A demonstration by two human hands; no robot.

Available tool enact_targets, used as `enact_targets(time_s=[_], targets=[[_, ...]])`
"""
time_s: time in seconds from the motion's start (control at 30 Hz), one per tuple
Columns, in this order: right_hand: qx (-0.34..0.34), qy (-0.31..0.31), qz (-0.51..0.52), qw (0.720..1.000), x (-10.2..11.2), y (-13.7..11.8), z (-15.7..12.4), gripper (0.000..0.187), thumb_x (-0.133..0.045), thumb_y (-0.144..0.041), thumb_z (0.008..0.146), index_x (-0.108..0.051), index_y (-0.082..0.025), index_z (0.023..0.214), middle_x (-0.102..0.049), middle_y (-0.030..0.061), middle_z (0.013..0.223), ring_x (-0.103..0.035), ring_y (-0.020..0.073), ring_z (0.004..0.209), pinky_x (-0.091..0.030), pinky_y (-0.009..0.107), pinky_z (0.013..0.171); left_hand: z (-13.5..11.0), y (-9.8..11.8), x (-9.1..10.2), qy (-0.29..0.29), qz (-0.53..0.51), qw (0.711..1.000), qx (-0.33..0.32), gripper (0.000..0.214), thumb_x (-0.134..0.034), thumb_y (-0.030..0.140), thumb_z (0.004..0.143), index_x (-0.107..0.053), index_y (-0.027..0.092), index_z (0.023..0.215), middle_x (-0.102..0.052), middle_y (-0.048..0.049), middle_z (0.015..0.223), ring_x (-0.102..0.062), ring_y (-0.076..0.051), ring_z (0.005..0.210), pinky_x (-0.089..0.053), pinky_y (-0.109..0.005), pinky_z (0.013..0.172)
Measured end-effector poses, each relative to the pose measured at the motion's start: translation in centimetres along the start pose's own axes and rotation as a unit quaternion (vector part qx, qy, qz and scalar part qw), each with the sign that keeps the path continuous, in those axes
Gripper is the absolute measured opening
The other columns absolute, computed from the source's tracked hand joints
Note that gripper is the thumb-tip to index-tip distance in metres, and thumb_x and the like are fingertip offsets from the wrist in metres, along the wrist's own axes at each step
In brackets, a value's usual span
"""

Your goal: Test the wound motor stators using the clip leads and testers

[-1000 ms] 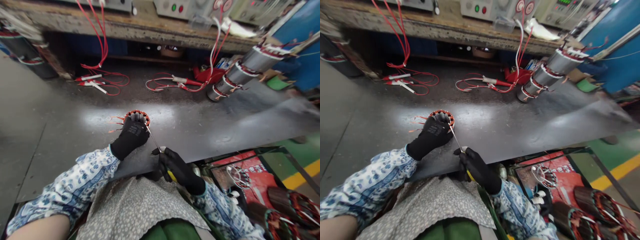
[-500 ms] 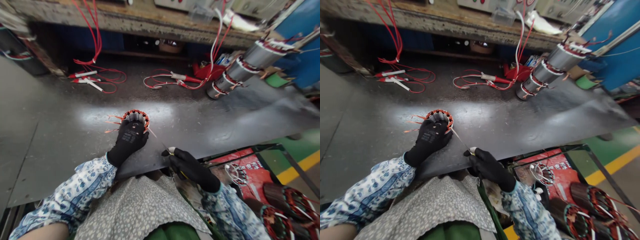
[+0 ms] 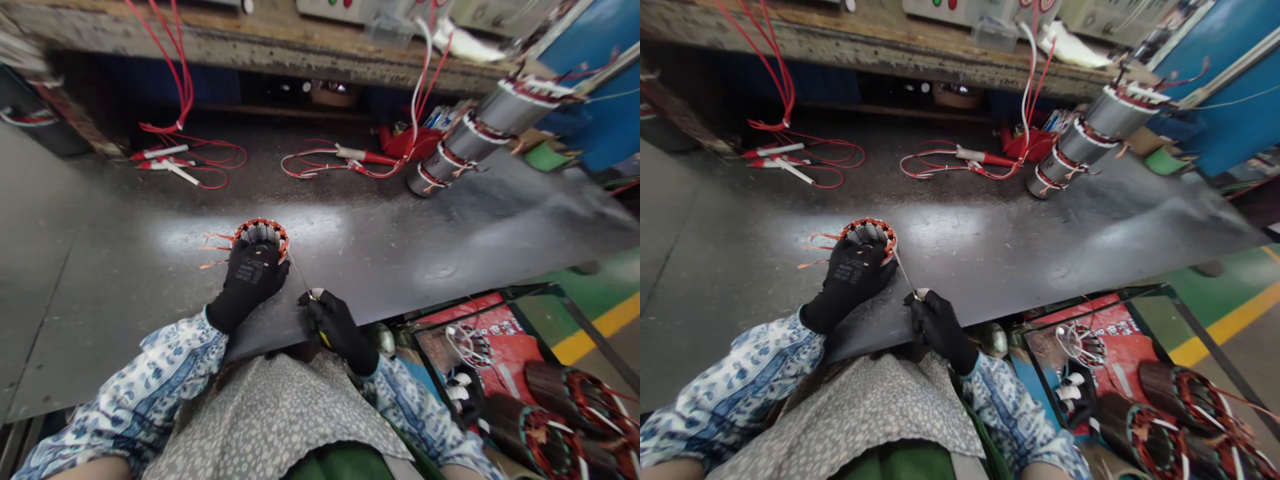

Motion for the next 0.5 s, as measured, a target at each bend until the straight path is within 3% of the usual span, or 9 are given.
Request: enact_targets(time_s=[0.1, 0.2, 0.27, 0.37, 0.5], targets=[[0.016, 0.011, 0.065, 0.998, -2.6, 0.5, -0.2, 0.039, -0.066, -0.059, 0.09, -0.062, -0.021, 0.1, -0.056, -0.0069, 0.059, -0.052, 0.0112, 0.046, -0.038, 0.022, 0.044, 0.0, 0.0, -0.3, -0.001, 0.008, 1.0, 0.0, 0.039, -0.056, 0.035, 0.094, -0.073, 0.011, 0.12, -0.078, -0.0223, 0.12, -0.065, -0.044, 0.13, -0.043, -0.06, 0.114], [-0.018, -0.023, 0.192, 0.981, -4.3, -0.2, -1.0, 0.043, -0.066, -0.064, 0.09, -0.058, -0.023, 0.103, -0.053, -0.0087, 0.058, -0.047, 0.0104, 0.039, -0.033, 0.022, 0.038, -0.1, -0.1, -0.6, 0.002, 0.0, 1.0, 0.005, 0.038, -0.057, 0.034, 0.093, -0.074, 0.013, 0.119, -0.078, -0.021, 0.12, -0.065, -0.044, 0.131, -0.042, -0.061, 0.115], [-0.058, -0.063, 0.268, 0.96, -4.6, -1.8, -1.6, 0.039, -0.064, -0.062, 0.091, -0.053, -0.025, 0.096, -0.047, -0.01, 0.057, -0.038, 0.0086, 0.037, -0.03, 0.022, 0.036, -0.2, -0.2, -0.6, 0.01, -0.007, 1.0, 0.006, 0.038, -0.057, 0.034, 0.093, -0.074, 0.014, 0.12, -0.078, -0.0205, 0.12, -0.064, -0.045, 0.132, -0.041, -0.062, 0.116], [-0.135, -0.137, 0.297, 0.935, -3.6, -5.1, -2.3, 0.031, -0.062, -0.052, 0.091, -0.045, -0.026, 0.084, -0.038, -0.0108, 0.056, -0.028, 0.008, 0.037, -0.027, 0.021, 0.035, -0.1, -0.3, -0.5, 0.007, -0.009, 1.0, -0.007, 0.036, -0.06, 0.035, 0.091, -0.073, 0.015, 0.119, -0.077, -0.0203, 0.12, -0.063, -0.046, 0.131, -0.041, -0.063, 0.116], [-0.186, -0.16, 0.149, 0.958, -0.3, -9.6, -2.2, 0.02, -0.057, -0.044, 0.093, -0.054, -0.024, 0.089, -0.047, -0.008, 0.057, -0.035, 0.0087, 0.037, -0.026, 0.021, 0.035, -0.2, -0.4, -0.1, 0.002, -0.001, 0.999, -0.045, 0.037, -0.061, 0.036, 0.091, -0.072, 0.013, 0.118, -0.075, -0.0218, 0.123, -0.063, -0.044, 0.127, -0.044, -0.062, 0.115]])
Point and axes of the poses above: each hand's wrist, its own z-axis towards the middle knuckle, its own x-axis out of the back of the hand, y = z × x, the point moved 6 cm from there along z, towards the middle knuckle
